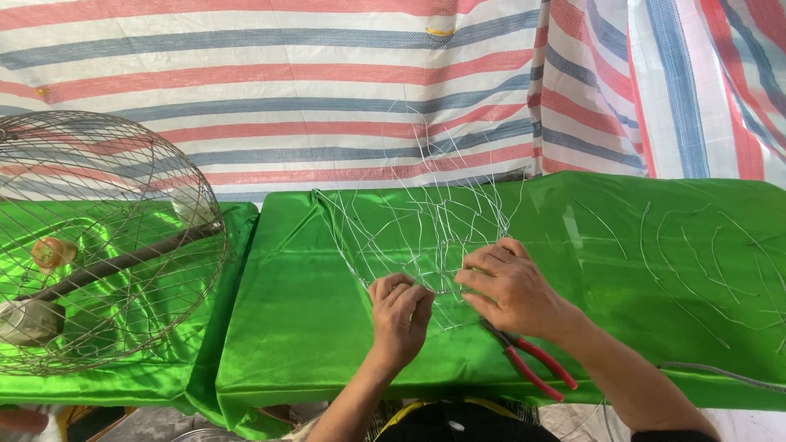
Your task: The person constructs a wire frame for a cage by hand, using pliers to cut and bend segments of silver wire, then twisting the ends to join them together.
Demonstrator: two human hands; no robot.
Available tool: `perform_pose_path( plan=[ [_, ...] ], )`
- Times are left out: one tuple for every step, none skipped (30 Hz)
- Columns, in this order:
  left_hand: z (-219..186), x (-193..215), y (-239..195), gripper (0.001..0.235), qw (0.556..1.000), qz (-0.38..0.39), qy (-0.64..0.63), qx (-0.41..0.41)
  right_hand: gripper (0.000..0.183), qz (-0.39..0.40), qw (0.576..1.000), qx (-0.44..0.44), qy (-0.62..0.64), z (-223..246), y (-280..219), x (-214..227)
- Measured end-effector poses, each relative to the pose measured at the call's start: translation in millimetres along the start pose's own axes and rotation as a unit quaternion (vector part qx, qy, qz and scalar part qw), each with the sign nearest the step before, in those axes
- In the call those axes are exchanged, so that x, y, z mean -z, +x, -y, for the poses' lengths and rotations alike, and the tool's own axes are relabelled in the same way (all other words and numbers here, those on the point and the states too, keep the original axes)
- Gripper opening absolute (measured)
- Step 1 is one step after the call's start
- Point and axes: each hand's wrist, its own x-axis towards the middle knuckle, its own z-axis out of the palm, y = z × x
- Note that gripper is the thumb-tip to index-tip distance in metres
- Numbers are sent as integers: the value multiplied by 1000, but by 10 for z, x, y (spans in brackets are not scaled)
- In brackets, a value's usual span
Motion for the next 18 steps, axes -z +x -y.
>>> perform_pose_path(
  plan=[
    [10,-14,-7,9,1000,1,0,1,36,0,1000,-1,0,10,4,4],
    [19,-29,-14,9,1000,0,-1,4,36,14,1000,-20,13,19,8,9],
    [28,-44,-20,8,1000,-1,-2,8,37,27,999,-40,25,29,13,14],
    [5,-31,-4,8,1000,0,-2,9,37,28,998,-40,25,59,37,25],
    [-15,-18,19,8,1000,0,-5,7,32,26,998,-49,34,84,67,37],
    [-37,-4,42,8,1000,1,-8,6,29,23,997,-57,42,112,97,52],
    [-24,-22,28,8,1000,1,-8,6,29,23,997,-57,42,103,87,28],
    [-12,-39,13,8,1000,-4,-3,7,27,39,996,-63,51,94,76,5],
    [1,-58,1,7,1000,-9,1,8,26,54,994,-68,59,84,65,-17],
    [9,-62,1,7,1000,-9,1,7,26,54,995,-68,58,84,59,-29],
    [16,-65,-3,7,1000,-11,-1,8,37,61,993,-76,60,86,49,-41],
    [22,-70,-7,7,1000,-14,-4,10,50,67,992,-84,62,87,38,-54],
    [24,-71,-11,7,1000,-14,-5,9,50,67,992,-85,61,78,30,-74],
    [26,-72,-15,7,1000,-11,-5,5,57,68,993,-82,48,69,22,-94],
    [27,-73,-19,7,1000,-10,-5,2,63,69,994,-78,35,60,15,-113],
    [15,-64,-8,7,1000,-10,-5,1,63,69,994,-79,34,52,13,-103],
    [4,-51,3,6,1000,-6,-15,1,60,61,995,-74,37,43,17,-94],
    [-7,-38,14,6,1000,-3,-24,1,58,53,995,-69,40,36,20,-85]
  ],
)
